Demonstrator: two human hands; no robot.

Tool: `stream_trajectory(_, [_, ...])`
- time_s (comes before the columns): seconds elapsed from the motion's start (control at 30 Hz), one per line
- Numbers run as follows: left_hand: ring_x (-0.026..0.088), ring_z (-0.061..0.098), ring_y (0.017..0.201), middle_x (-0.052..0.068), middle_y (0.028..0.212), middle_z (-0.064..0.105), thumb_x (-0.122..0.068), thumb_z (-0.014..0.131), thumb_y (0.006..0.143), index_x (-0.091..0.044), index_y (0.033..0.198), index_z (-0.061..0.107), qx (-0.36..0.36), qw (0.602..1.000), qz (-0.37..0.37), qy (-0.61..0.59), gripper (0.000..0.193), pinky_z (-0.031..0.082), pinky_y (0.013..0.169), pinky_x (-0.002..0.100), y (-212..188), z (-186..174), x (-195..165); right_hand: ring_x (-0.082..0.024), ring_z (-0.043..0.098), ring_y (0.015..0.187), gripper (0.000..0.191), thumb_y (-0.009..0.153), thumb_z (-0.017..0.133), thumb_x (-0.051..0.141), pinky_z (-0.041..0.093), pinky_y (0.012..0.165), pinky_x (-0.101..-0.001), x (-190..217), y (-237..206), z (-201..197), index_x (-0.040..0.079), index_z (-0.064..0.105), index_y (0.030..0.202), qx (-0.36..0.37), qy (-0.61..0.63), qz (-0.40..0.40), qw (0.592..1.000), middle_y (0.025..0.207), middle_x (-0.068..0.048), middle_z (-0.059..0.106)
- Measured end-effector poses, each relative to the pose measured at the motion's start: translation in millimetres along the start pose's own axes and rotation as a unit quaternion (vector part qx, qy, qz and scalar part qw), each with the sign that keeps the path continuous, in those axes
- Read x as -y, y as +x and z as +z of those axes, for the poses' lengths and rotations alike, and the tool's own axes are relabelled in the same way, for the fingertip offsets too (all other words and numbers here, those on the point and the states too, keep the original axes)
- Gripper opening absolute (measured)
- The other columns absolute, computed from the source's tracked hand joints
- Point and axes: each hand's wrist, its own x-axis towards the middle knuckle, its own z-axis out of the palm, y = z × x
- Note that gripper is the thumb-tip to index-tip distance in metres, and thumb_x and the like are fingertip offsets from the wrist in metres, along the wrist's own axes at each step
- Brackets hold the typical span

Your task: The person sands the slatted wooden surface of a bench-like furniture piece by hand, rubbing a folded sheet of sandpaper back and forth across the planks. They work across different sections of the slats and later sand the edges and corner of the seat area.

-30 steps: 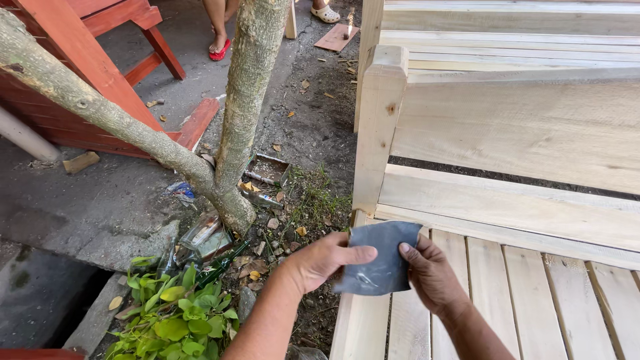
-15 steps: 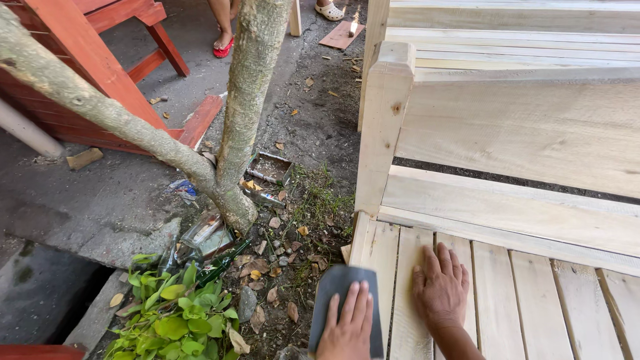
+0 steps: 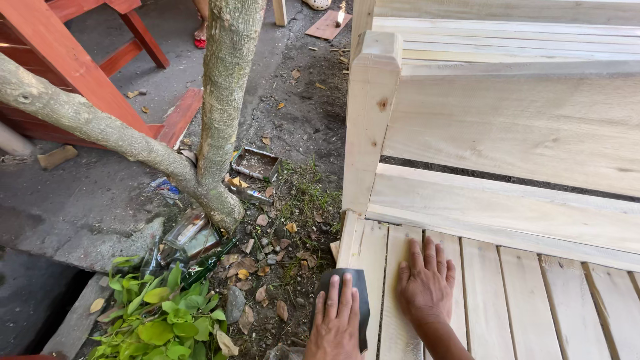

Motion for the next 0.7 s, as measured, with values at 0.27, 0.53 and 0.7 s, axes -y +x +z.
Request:
stream_trajectory(0.27, [0.042, -0.004, 0.155, 0.028, 0.167, -0.006, -0.02, 0.056, 0.089, 0.009, 0.158, 0.003, -0.095, 0.994, -0.059, 0.006, 0.092, 0.008, 0.125, 0.051, 94, -31, 11, -0.025, 0.01, 0.156, 0.062, 0.1, 0.029, 0.045, 0.006, 0.124, -0.0432, 1, 4, -2, 0.023, 0.028, 0.158, 0.007, 0.005, -0.008, 1.0, 0.167, -0.006, 0.02])
stream_trajectory(0.53, [0.046, -0.005, 0.154, 0.033, 0.166, -0.001, -0.022, 0.052, 0.093, 0.013, 0.155, 0.011, -0.081, 0.997, 0.004, 0.002, 0.083, 0.006, 0.122, 0.056, -3, 28, 7, -0.026, 0.007, 0.155, 0.066, 0.101, 0.026, 0.044, 0.005, 0.122, -0.0416, 0, -6, 12, 0.015, 0.021, 0.159, -0.01, 0.001, -0.035, 0.999, 0.167, -0.009, 0.016])
stream_trajectory(0.7, [0.042, -0.002, 0.155, 0.03, 0.167, 0.002, -0.019, 0.051, 0.091, 0.012, 0.155, 0.012, -0.13, 0.991, -0.028, 0.007, 0.081, 0.006, 0.124, 0.054, 74, -22, 8, -0.031, 0.006, 0.153, 0.068, 0.101, 0.024, 0.043, 0.004, 0.121, -0.0431, 13, -35, 15, 0.007, 0.018, 0.158, -0.011, -0.047, -0.045, 0.998, 0.166, -0.016, 0.013])
